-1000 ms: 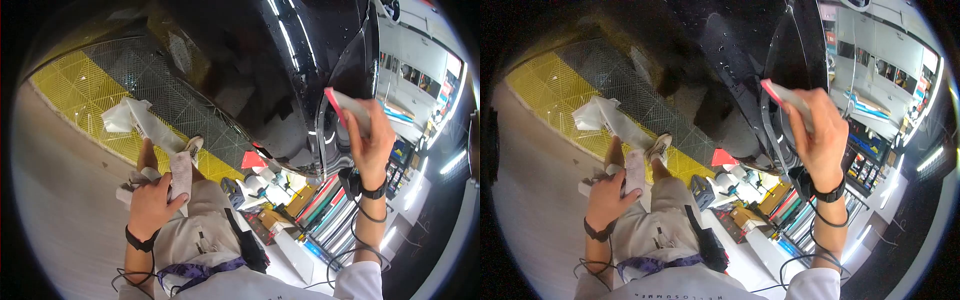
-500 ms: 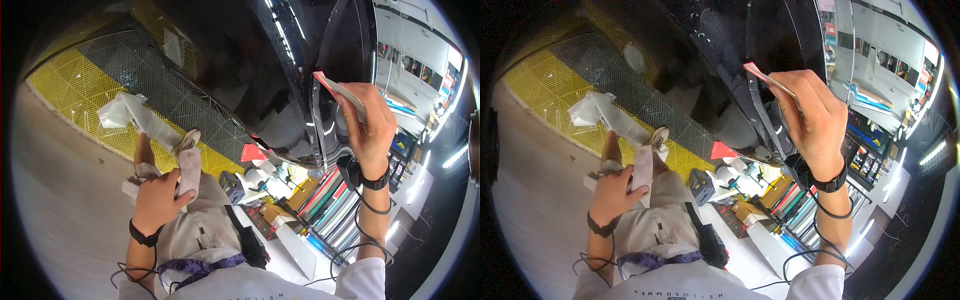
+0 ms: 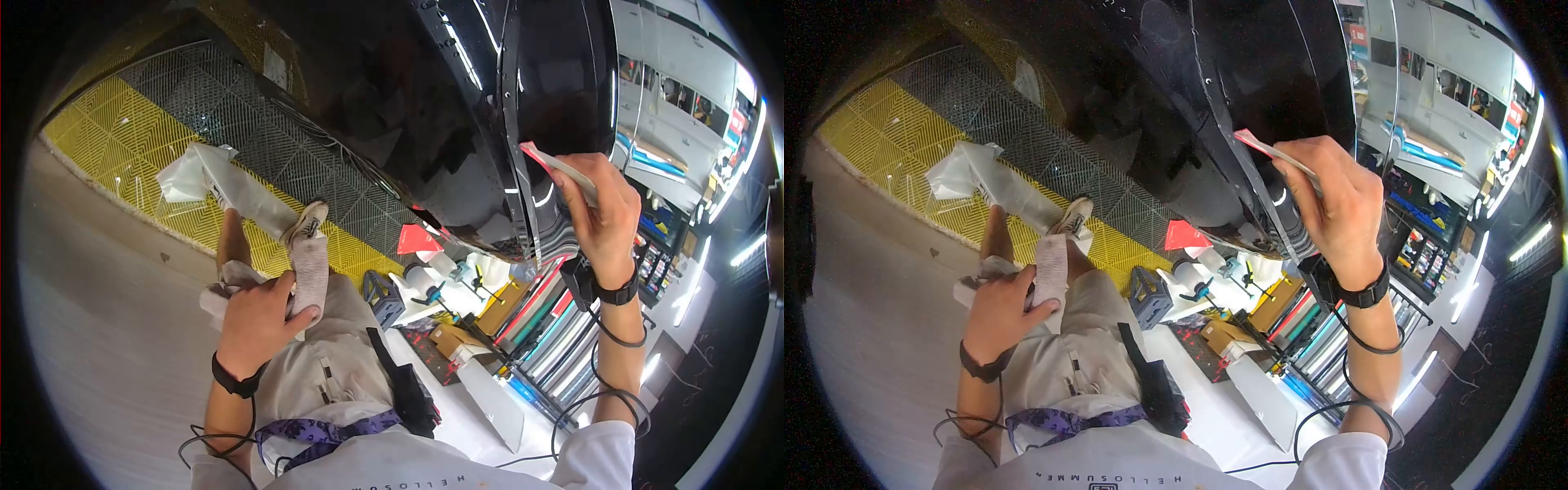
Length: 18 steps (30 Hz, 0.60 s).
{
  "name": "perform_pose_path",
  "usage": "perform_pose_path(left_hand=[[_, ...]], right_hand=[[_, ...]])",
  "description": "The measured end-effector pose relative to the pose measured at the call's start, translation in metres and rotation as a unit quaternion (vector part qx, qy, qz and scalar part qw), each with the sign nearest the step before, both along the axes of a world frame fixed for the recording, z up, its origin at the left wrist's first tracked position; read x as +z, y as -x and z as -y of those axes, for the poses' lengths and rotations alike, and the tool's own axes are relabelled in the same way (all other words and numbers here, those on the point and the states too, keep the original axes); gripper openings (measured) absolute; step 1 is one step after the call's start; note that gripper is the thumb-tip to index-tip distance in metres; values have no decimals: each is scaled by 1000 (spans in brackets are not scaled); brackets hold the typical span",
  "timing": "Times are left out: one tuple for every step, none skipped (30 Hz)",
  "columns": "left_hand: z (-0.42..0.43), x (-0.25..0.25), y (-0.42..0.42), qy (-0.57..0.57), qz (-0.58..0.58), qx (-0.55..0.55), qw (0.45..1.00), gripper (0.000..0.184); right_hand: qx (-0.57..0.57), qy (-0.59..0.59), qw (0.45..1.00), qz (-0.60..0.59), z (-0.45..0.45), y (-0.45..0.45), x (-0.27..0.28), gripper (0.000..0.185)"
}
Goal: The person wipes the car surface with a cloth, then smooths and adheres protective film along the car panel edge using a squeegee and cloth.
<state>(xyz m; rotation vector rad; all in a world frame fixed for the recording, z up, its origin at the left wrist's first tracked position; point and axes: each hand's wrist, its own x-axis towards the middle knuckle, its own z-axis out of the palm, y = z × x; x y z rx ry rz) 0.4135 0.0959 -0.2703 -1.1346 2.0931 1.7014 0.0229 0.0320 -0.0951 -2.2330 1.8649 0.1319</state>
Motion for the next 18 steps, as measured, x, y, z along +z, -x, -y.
perform_pose_path(left_hand=[[-3, 1, 0, 0, 1, -1, 1000, 49], [-5, 2, 1, -1, 1, -3, 1000, 49], [-7, 5, 2, -6, 1, -3, 1000, 49], [-7, 7, 3, -10, 1, -4, 1000, 50], [-5, 7, 2, -14, 2, -5, 1000, 50], [-5, 7, 2, -10, 1, -9, 1000, 50], [-6, 7, 2, -8, 2, -12, 1000, 50], [-7, 8, 2, -7, 3, -15, 1000, 50], [-9, 9, 1, -5, 7, -15, 1000, 50], [-10, 10, 1, -2, 11, -15, 1000, 50], [-9, 10, 2, 2, 14, -16, 1000, 51], [-8, 11, 4, 0, 11, -19, 1000, 51], [-7, 11, 7, -1, 10, -23, 1000, 51], [-6, 12, 8, -3, 12, -26, 1000, 51], [-6, 12, 9, -9, 16, -38, 999, 51], [-8, 11, 13, -16, 19, -51, 998, 51], [-10, 10, 16, -23, 20, -64, 998, 51], [-14, 8, 19, -19, 12, -64, 998, 51]], right_hand=[[-6, -11, 1000, -1, -6, 4, 2, 15], [-13, -22, 1000, -3, -10, 5, 5, 15], [-4, -33, 999, 0, -10, 6, 9, 15], [5, -42, 999, 3, -5, 6, 14, 14], [13, -51, 999, 8, 1, 3, 18, 14], [-40, -24, 998, 30, 4, 1, 21, 15], [-46, 5, 999, 24, 12, -4, 24, 15], [-53, 33, 998, 18, 23, -9, 25, 15], [-13, 46, 999, 13, 37, -13, 25, 15], [27, 58, 998, 8, 49, -15, 21, 15], [93, 70, 993, -7, 57, -14, 14, 15], [93, 60, 994, -23, 57, -18, 13, 15], [93, 49, 994, -37, 57, -23, 12, 16], [93, 39, 994, -48, 56, -26, 10, 16], [104, 31, 993, -37, 53, -23, 9, 17], [108, 27, 993, -31, 47, -17, 8, 16], [114, 24, 993, -27, 40, -8, 7, 15], [120, 20, 992, -26, 33, -1, 6, 15]])
